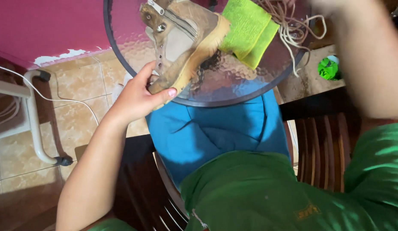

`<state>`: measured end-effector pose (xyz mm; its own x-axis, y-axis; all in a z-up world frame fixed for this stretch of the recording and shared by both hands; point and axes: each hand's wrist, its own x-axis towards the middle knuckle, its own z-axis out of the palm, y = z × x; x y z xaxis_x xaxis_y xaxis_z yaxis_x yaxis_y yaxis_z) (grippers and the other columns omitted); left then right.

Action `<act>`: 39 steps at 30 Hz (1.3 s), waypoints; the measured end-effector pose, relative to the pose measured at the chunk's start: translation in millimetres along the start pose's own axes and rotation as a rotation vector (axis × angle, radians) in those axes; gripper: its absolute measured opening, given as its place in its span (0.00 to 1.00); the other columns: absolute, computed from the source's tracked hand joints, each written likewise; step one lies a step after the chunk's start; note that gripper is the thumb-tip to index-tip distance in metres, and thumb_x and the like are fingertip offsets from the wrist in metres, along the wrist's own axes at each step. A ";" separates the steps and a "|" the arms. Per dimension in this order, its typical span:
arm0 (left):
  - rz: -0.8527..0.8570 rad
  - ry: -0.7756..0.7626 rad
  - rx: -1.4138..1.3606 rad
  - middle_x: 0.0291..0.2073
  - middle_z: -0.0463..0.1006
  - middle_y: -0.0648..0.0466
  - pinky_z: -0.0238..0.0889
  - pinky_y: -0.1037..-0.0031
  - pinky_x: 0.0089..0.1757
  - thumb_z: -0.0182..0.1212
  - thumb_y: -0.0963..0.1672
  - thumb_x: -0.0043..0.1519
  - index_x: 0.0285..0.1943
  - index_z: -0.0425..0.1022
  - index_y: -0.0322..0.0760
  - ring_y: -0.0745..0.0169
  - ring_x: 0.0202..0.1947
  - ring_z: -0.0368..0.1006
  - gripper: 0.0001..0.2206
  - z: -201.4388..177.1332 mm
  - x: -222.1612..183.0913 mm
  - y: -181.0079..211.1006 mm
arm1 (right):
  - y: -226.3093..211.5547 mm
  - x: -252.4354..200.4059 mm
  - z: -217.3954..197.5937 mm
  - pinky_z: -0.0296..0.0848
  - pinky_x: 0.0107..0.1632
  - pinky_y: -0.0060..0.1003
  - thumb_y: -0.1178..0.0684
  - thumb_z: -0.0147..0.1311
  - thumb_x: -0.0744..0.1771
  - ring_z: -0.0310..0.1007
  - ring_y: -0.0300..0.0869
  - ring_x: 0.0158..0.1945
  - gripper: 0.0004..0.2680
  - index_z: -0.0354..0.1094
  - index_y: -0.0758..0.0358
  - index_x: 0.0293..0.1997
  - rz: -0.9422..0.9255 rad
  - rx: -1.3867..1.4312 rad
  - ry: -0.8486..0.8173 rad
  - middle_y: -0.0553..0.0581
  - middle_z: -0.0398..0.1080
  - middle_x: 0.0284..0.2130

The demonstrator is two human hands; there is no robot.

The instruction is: Cleaning a boot using a toothbrush and a cloth on a table.

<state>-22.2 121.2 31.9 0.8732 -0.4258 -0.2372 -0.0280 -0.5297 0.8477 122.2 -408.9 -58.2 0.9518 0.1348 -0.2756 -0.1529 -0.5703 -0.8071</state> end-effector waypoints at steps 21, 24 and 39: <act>0.263 0.214 -0.227 0.62 0.75 0.53 0.71 0.74 0.53 0.66 0.50 0.61 0.75 0.55 0.44 0.63 0.55 0.77 0.34 43.4 -45.7 -34.2 | -122.6 -147.0 205.0 0.73 0.40 0.59 0.56 0.47 0.72 0.74 0.64 0.42 0.11 0.67 0.67 0.60 -0.753 -0.569 0.344 0.68 0.75 0.43; 0.190 0.204 -0.241 0.60 0.77 0.54 0.74 0.74 0.48 0.65 0.51 0.60 0.75 0.56 0.46 0.64 0.51 0.78 0.34 45.4 -53.5 -34.6 | -122.1 -140.6 196.7 0.75 0.41 0.59 0.58 0.46 0.73 0.76 0.65 0.41 0.12 0.71 0.73 0.60 -0.757 -0.554 0.418 0.72 0.77 0.41; 0.053 0.201 0.016 0.68 0.68 0.55 0.63 0.70 0.53 0.63 0.57 0.55 0.78 0.52 0.42 0.62 0.57 0.70 0.42 45.7 -59.7 -32.7 | -116.5 -180.0 232.9 0.72 0.32 0.55 0.53 0.45 0.72 0.74 0.58 0.32 0.12 0.70 0.63 0.60 -0.612 -0.549 0.476 0.62 0.75 0.34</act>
<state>-95.6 130.4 -3.3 0.9499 -0.2989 -0.0918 -0.0826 -0.5230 0.8483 -93.3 -178.1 -36.1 0.8523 0.2613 0.4532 0.4395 -0.8274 -0.3496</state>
